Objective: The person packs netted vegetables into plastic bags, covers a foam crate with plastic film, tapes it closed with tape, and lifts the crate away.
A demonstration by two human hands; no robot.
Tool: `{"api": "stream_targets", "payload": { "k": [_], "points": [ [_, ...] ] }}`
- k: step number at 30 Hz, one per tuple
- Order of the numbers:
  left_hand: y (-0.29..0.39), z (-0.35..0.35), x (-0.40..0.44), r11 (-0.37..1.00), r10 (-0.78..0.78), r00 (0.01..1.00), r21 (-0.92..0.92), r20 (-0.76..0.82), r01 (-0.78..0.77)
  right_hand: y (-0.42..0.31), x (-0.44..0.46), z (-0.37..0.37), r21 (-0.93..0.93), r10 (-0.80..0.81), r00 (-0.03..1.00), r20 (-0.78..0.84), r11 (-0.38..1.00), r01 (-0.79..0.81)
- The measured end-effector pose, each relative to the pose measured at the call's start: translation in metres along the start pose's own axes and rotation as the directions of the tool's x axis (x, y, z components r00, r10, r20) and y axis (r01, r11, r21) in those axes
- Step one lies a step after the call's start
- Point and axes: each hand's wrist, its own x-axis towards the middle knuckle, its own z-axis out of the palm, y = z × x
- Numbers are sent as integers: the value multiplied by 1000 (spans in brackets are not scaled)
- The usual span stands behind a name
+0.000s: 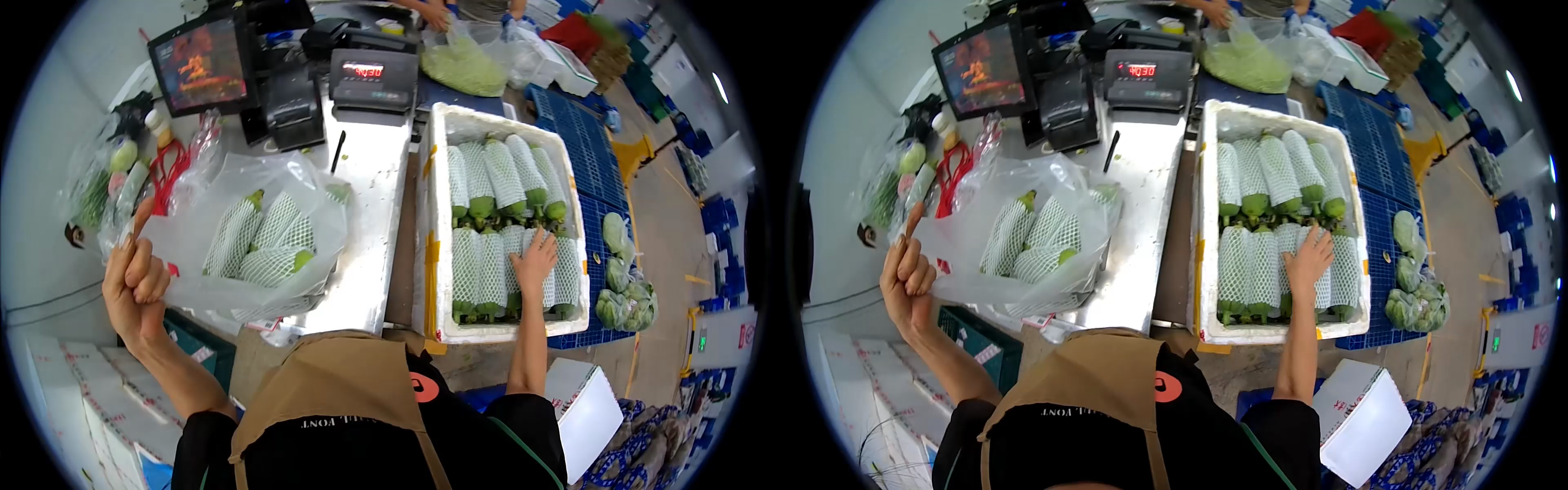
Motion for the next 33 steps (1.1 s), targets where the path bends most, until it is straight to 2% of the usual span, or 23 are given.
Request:
{"api": "stream_targets", "payload": {
  "k": [2, 5, 6, 9, 14, 17, 20, 27, 31, 33],
  "points": [
    [1, 0, -2, 1000, 8, 1000, 29, -5, -7, 3, -1, 7, -35, -8, 997, -82, 999, 5],
    [2, -5, -10, 1000, 13, 1000, 28, -27, -12, 6, 7, 6, -56, 63, 997, -43, 996, -65],
    [2, -6, -13, 999, 9, 999, 36, -35, -8, 9, 9, 12, -100, 45, 995, -89, 993, -54],
    [1, -14, -24, 999, 6, 998, 49, -56, -3, 14, 12, 19, -120, 34, 995, -90, 992, -45],
    [-6, -28, -33, 1000, -20, 1000, 12, -9, 20, 11, 15, 10, -99, 107, 994, 14, 989, -105],
    [-11, -29, -33, 999, -46, 999, 2, 14, 46, -5, 13, -7, -172, 82, 994, -76, 981, -94],
    [-15, -32, -34, 1000, -27, 999, -9, -20, 27, -18, 15, -25, -33, -25, 996, -89, 999, 22],
    [-14, -29, -29, 1000, -13, 998, -14, -62, 12, -64, 4, -54, 125, -281, 953, -114, 947, 294],
    [-19, -44, -19, 997, -81, 994, 8, -69, 81, -81, -7, -69, 292, -422, 902, 92, 877, 380],
    [-20, -48, -17, 995, -32, 997, 90, -76, 39, -84, -11, -67, 298, -475, 863, 172, 860, 414]
  ]
}}
